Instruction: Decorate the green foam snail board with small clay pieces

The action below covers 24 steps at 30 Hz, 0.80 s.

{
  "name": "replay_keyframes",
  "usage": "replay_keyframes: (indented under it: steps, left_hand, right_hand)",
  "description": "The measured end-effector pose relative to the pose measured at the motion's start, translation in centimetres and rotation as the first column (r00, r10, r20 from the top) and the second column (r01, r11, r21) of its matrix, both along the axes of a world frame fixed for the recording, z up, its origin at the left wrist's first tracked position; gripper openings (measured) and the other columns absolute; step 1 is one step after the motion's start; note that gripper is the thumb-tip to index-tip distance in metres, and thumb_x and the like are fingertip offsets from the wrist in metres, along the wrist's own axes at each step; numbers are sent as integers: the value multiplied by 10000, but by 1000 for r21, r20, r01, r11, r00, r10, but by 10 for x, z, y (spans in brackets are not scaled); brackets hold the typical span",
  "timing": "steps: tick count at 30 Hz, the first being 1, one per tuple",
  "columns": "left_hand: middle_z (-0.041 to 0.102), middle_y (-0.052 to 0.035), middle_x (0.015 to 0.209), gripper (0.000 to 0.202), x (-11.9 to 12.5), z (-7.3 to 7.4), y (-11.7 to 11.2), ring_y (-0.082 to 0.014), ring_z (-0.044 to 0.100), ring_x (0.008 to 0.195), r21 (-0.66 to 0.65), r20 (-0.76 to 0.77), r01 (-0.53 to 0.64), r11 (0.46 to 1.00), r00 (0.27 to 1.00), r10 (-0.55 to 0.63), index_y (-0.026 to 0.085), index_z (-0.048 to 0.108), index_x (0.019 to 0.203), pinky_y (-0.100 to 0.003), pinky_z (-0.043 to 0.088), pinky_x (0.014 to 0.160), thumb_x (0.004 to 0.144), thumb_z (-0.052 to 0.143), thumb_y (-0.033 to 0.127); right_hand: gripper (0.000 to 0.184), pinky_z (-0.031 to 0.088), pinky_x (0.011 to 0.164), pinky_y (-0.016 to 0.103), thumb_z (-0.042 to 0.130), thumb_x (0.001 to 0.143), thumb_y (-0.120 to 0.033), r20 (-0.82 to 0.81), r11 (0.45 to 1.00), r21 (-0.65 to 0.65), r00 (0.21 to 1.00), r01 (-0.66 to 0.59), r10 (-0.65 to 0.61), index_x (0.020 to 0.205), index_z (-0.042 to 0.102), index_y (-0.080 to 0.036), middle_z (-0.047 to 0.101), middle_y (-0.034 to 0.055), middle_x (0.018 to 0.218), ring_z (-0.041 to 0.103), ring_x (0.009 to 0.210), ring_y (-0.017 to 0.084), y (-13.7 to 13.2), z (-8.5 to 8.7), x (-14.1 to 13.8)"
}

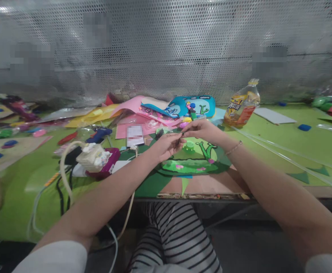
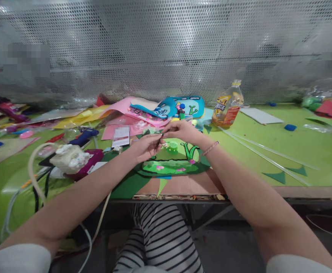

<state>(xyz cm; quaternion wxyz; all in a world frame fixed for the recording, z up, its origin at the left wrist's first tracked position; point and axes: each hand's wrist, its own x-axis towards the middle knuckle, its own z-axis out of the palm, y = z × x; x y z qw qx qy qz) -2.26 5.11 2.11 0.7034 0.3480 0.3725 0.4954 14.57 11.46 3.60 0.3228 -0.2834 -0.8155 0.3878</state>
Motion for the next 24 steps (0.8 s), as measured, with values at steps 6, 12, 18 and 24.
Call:
replay_keyframes:
  steps: [6, 12, 18, 24]
  left_hand:
    - [603, -6, 568, 192, 1, 2, -3, -32, 549, 463, 11, -25, 15, 1000, 1000, -15, 97, 588, 726, -109, 454, 475, 877, 469, 88]
    - [608, -10, 585, 181, 0, 1, -1, -36, 562, 483, -4, -28, 43, 999, 999, -43, 89, 606, 749, -112, 462, 487, 870, 472, 82]
    - [614, -13, 593, 195, 0, 1, -1, -38, 572, 494, -11, -23, 53, 999, 998, -53, 81, 617, 750, -118, 474, 496, 874, 466, 78]
    - [620, -7, 597, 184, 1, 0, -1, -33, 566, 483, 4, -17, 41, 999, 999, -41, 83, 617, 743, -118, 477, 499, 868, 483, 73]
  right_hand:
    - [272, 485, 676, 308, 701, 679, -413, -9, 1000, 18, 1000, -22, 22, 807, 703, -173, 677, 39, 763, 610, 722, 157, 3, -2, 0]
    - [251, 469, 633, 299, 680, 693, -398, 13, 999, 50, 1000, -14, 13, 775, 688, -161, 658, 36, 707, 590, 663, 146, 1, -1, 0]
    - [240, 452, 613, 287, 667, 701, -387, 29, 996, 87, 1000, -12, 10, 771, 682, -159, 650, 33, 701, 571, 645, 138, -1, 1, -1]
    - [258, 460, 627, 293, 676, 695, -403, 0, 998, 57, 1000, -16, 16, 782, 678, -160, 655, 36, 715, 583, 666, 144, 1, -1, 0]
